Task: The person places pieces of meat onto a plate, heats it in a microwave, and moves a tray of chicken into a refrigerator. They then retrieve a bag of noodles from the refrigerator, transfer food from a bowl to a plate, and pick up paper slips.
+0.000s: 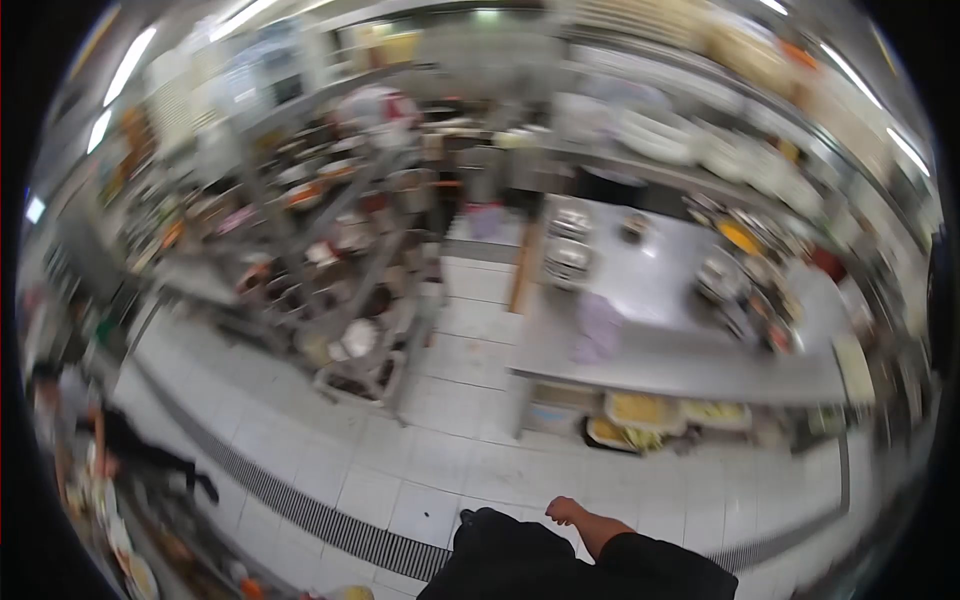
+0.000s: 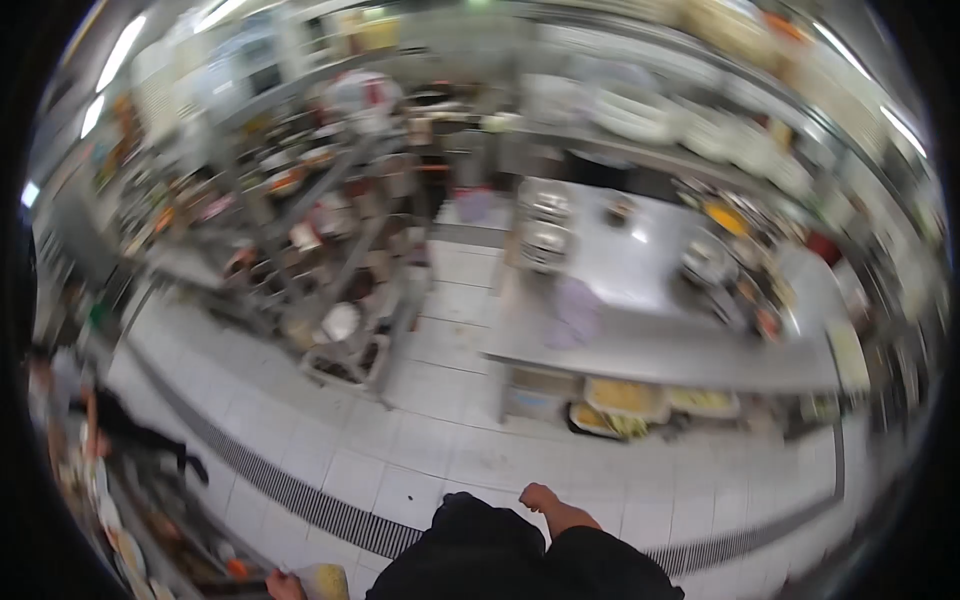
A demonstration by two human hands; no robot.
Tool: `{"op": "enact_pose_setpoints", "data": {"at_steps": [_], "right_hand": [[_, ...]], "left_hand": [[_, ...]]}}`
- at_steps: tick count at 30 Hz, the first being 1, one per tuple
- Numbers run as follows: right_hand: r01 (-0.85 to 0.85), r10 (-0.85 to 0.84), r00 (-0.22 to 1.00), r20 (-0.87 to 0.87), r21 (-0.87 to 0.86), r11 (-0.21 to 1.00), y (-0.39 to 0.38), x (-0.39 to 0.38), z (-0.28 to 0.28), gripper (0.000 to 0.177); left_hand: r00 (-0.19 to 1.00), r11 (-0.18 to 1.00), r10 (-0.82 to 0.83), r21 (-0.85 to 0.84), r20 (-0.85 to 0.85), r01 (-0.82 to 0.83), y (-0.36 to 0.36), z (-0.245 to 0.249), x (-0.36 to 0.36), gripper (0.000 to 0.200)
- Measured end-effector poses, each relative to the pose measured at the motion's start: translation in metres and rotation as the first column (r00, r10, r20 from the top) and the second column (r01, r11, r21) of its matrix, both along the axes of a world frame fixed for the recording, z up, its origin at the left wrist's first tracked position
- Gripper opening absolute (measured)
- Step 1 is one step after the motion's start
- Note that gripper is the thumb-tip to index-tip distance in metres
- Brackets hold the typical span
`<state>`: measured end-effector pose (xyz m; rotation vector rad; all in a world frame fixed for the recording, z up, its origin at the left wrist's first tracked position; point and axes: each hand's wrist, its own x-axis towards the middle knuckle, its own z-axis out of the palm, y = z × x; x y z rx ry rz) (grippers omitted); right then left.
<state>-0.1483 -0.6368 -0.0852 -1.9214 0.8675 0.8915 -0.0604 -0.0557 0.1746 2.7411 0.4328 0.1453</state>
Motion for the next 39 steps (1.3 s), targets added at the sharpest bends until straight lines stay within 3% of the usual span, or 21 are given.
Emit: {"op": "enact_pose_setpoints", "data": {"at_steps": [1,2,4,5,8,10,12,15,17,19,21,23,25,26,29,31,34,36,38,39], "right_hand": [[-0.018,0.02,0.997,0.069,-0.028,0.999,0.009,0.059,0.006,0.028],[-0.147,0.148,0.987,0.056,-0.033,0.989,0.015,0.117,0.013,0.028],[-0.384,0.398,0.901,0.173,-0.113,0.917,0.034,0.245,0.032,0.028],[-0.394,0.401,0.873,0.277,-0.084,0.915,0.048,0.305,0.039,0.027],[-0.354,0.322,0.794,0.515,-0.04,0.935,0.117,0.46,0.083,0.023],[-0.366,0.32,0.773,0.548,-0.026,0.93,0.17,0.544,0.111,0.022],[-0.353,0.289,0.759,0.583,-0.004,0.936,0.223,0.608,0.109,0.021],[-0.399,0.254,0.717,0.649,0.084,0.913,0.28,0.668,0.096,0.021],[-0.601,0.606,0.65,0.459,-0.178,0.779,0.303,0.693,0.086,0.024],[-0.541,0.481,0.784,0.393,0.05,0.84,0.317,0.704,0.076,0.025],[-0.454,0.441,0.872,0.21,0.012,0.891,0.329,0.719,0.06,0.025],[-0.319,0.298,0.937,0.181,0.103,0.942,0.34,0.729,0.062,0.026],[-0.164,0.149,0.984,0.102,0.165,0.973,0.352,0.744,0.053,0.024],[-0.131,0.121,0.99,0.069,0.173,0.976,0.359,0.752,0.049,0.023],[-0.054,0.057,0.998,-0.012,0.172,0.984,0.388,0.787,0.028,0.022],[-0.011,0.02,0.998,-0.055,0.162,0.987,0.414,0.824,0.01,0.023],[0.083,-0.055,0.988,-0.146,0.194,0.978,0.444,0.901,-0.003,0.023],[-0.028,0.061,0.981,-0.184,0.174,0.984,0.485,0.977,-0.01,0.021],[-0.259,0.254,0.966,0.049,0.221,0.94,0.519,1.068,-0.036,0.023],[-0.55,0.514,0.835,0.196,0.326,0.769,0.524,1.125,-0.07,0.03]], "left_hand": [[0.933,0.998,-0.04,0.065,0.357,0.017,0.039,-0.064,0.033,0.019],[0.948,0.984,0.155,-0.126,0.278,-0.124,0.023,-0.034,0.04,0.025],[0.913,0.939,0.341,-0.119,0.223,-0.322,0.016,0.012,0.062,0.019],[0.9,0.923,0.381,-0.147,0.211,-0.356,0.02,0.028,0.076,0.016],[0.838,0.835,0.535,-0.218,0.105,-0.505,0.057,0.011,0.11,0.015],[0.777,0.759,0.627,-0.268,0.055,-0.593,0.08,-0.012,0.138,0.013],[0.782,0.762,0.621,-0.278,0.058,-0.584,0.105,-0.033,0.175,0.012],[0.798,0.762,0.602,-0.304,0.006,-0.572,0.153,-0.034,0.259,0.012],[0.811,0.779,0.585,-0.283,0.006,-0.559,0.194,-0.031,0.33,0.013],[0.849,0.828,0.527,-0.246,0.04,-0.503,0.23,-0.018,0.402,0.014],[0.872,0.868,0.475,-0.23,0.122,-0.44,0.262,0.016,0.475,0.015],[0.879,0.886,0.448,-0.213,0.161,-0.412,0.29,0.053,0.545,0.015],[0.845,0.842,0.485,-0.383,0.228,-0.38,0.315,0.077,0.608,0.015],[0.847,0.847,0.48,-0.372,0.229,-0.38,0.326,0.082,0.634,0.015],[0.868,0.852,0.453,-0.387,0.204,-0.354,0.363,0.075,0.709,0.015],[0.903,0.904,0.396,-0.244,0.166,-0.352,0.391,0.046,0.75,0.014],[0.875,0.857,0.467,-0.31,0.13,-0.411,0.413,0.044,0.809,0.013],[0.864,0.862,0.48,-0.262,0.148,-0.434,0.437,0.038,0.847,0.013],[0.855,0.86,0.497,-0.222,0.152,-0.46,0.467,0.042,0.889,0.013],[0.856,0.856,0.501,-0.214,0.127,-0.47,0.478,0.045,0.906,0.014]]}}
